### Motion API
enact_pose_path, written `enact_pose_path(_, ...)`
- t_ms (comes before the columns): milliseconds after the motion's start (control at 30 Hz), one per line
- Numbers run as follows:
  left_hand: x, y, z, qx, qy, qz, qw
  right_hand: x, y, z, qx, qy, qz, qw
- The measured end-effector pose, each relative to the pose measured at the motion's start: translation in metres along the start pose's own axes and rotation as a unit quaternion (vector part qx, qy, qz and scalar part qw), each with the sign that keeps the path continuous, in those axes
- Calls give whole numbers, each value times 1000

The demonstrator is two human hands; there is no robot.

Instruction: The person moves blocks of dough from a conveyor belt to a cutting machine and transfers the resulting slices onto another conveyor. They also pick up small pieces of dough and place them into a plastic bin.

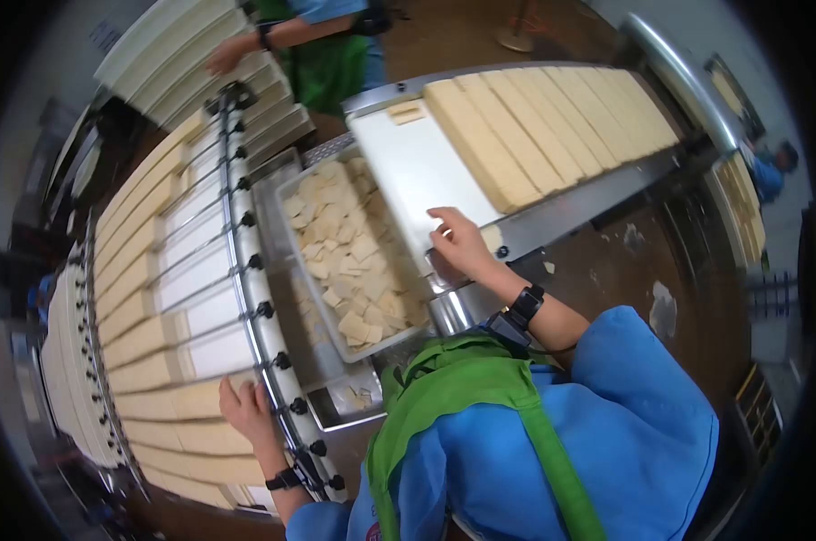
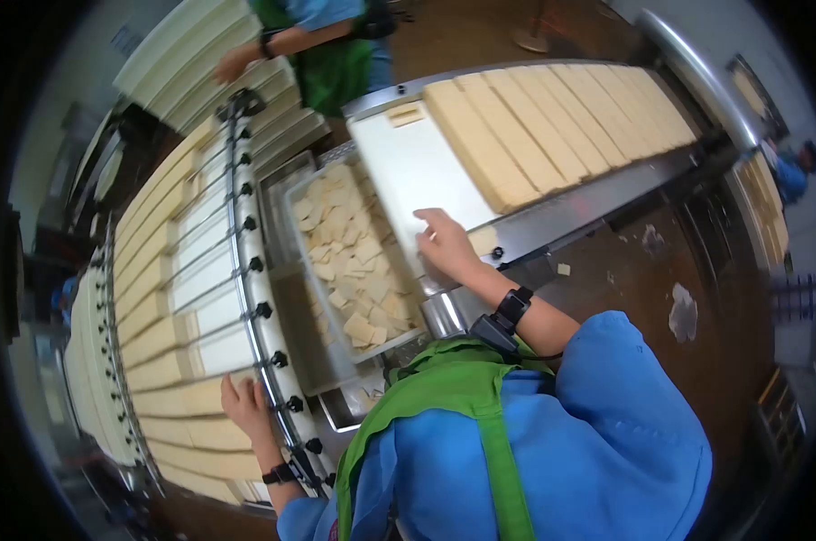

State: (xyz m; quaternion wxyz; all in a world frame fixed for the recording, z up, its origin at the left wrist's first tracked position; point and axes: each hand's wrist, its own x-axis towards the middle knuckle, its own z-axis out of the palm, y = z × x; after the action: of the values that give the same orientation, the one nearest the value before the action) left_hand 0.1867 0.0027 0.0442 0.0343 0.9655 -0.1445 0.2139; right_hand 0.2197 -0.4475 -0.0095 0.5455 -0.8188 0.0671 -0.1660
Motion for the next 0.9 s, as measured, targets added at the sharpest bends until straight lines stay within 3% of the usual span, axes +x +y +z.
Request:
enact_pose_path(67,-3,3,7,-23,-11,-17,1000,-4,14,-36,-57,102,-6,993)
enact_pose_path(100,-4,4,10,-32,-15,-29,999,-6,21,-56,-76,103,32,991)
enact_pose_path(167,-4,7,6,-15,-30,-20,999,-10,50,-81,-222,160,32,961)
enact_pose_path(267,-3,7,2,9,-41,-25,999,-10,69,-100,-300,145,99,937)
enact_pose_path(367,-10,-1,10,8,-82,-53,995,1,60,-104,-298,113,142,937)
enact_pose_path(467,-2,4,4,37,-166,-64,983,8,62,-96,-290,119,130,941)
enact_pose_path(533,28,25,-12,-12,-205,-100,974,13,57,-94,-302,118,130,937)
enact_pose_path(567,46,40,-13,-36,-225,-119,966,15,56,-95,-304,109,126,938)
enact_pose_path(600,67,59,-9,-86,-187,-113,972,15,54,-95,-306,99,123,939)
enact_pose_path(633,85,72,7,-108,-148,-54,982,16,54,-96,-309,89,117,940)
enact_pose_path(700,114,102,27,-138,-166,-39,976,18,54,-97,-314,73,107,940)
enact_pose_path(733,161,162,63,-245,-133,30,960,18,54,-97,-313,64,112,941)
enact_pose_path(800,209,234,100,-310,-159,40,936,19,55,-99,-316,53,101,942)
enact_pose_path(833,233,262,134,-328,-140,118,927,20,56,-101,-312,43,93,945)
enact_pose_path(900,280,317,200,-360,-100,184,909,18,57,-104,-304,25,79,949)
